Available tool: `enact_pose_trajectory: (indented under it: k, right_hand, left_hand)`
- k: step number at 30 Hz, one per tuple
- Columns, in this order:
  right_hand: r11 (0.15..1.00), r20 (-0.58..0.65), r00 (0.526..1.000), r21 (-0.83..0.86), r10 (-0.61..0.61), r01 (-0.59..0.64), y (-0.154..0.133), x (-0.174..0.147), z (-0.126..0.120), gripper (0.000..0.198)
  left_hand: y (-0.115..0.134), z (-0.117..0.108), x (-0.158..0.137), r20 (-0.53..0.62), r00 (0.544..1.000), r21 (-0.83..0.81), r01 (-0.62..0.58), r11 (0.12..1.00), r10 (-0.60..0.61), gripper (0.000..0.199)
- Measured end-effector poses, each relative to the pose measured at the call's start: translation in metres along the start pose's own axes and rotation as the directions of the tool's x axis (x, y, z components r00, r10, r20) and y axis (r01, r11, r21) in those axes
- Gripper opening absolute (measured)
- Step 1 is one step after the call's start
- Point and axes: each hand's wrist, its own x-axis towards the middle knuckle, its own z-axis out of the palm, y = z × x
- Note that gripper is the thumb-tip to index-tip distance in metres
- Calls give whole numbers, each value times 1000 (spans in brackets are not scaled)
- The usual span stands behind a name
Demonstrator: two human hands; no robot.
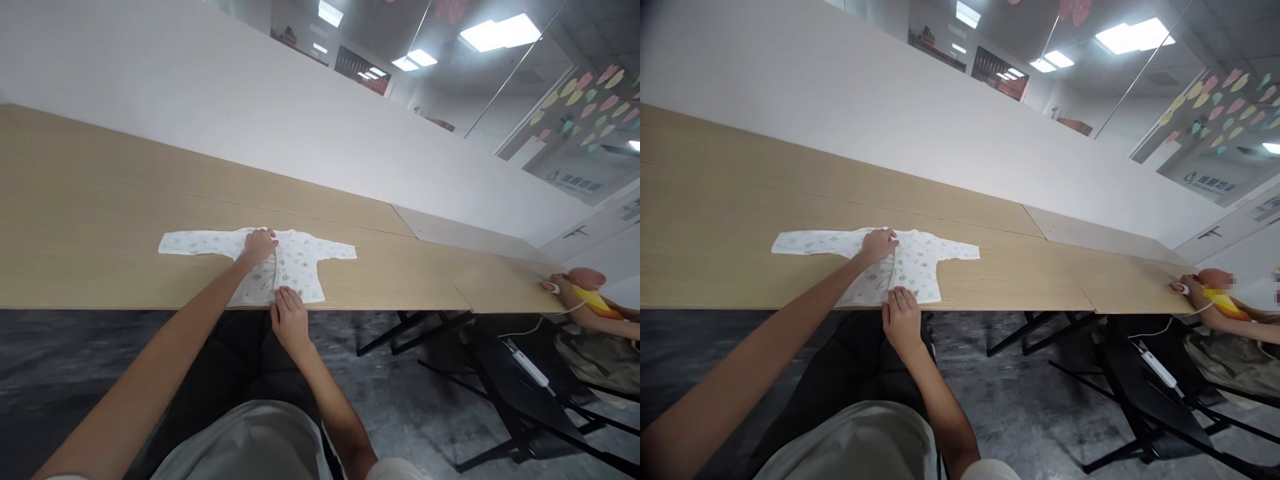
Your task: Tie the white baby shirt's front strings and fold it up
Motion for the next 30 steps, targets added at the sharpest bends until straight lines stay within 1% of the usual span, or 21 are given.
enact_pose_trajectory:
  k: [2,4,6,8,9,11,13,14,16,18,21,23,24,26,27,30]
  right_hand:
    - [1000,-16,1000,-15,-1,1,1,-3,4,38]
    - [1000,-26,1000,-24,-9,8,2,-6,8,38]
    - [999,-27,999,-28,-18,17,3,-9,10,39]
    - [999,-18,1000,-25,-25,25,3,-12,9,40]
    - [999,-12,1000,-17,-28,28,2,-14,7,41]
    - [999,1,1000,21,-26,26,2,-16,0,42]
    - [996,8,1000,91,9,-9,4,-11,-10,45]
    - [990,10,999,134,42,-42,7,-3,-17,48]
    - [969,11,992,211,127,-127,20,24,-29,56]
    - [956,8,984,235,179,-176,42,66,-39,61]
    - [958,40,968,136,249,-252,84,135,-48,58]
    - [952,149,942,11,300,-305,109,166,-51,58]
    - [945,211,922,-63,326,-320,119,174,-52,59]
    - [939,284,900,-194,332,-285,131,178,-55,58]
    - [936,298,900,-249,317,-247,135,174,-57,57]
    - [925,305,923,-362,236,-117,140,161,-64,50]
  left_hand:
    - [-2,-4,-4,20,997,43,-71,997,70,37]
    - [-7,-9,-10,77,988,85,-140,987,133,37]
    - [-15,-14,-18,124,972,110,-211,971,197,39]
    - [-27,-18,-27,137,964,131,-244,961,226,44]
    - [-35,-20,-31,133,966,143,-240,960,222,47]
    - [-53,-25,-36,121,978,168,-190,967,171,53]
    - [-72,-31,-37,109,989,172,-122,977,105,58]
    - [-80,-34,-36,111,990,165,-100,981,82,60]
    - [-95,-40,-29,132,990,159,-72,985,51,60]
    - [-103,-43,-20,157,987,179,-47,983,18,60]
    - [-106,-44,-6,149,989,222,-23,975,-11,59]
    - [-106,-44,0,139,990,224,-3,975,-29,57]
    - [-107,-44,1,142,989,215,2,977,-33,56]
    - [-113,-47,0,166,986,183,-4,983,-27,55]
    - [-118,-49,-2,180,984,162,-23,987,-7,57]
    - [-139,-57,-10,189,981,120,-68,990,45,66]
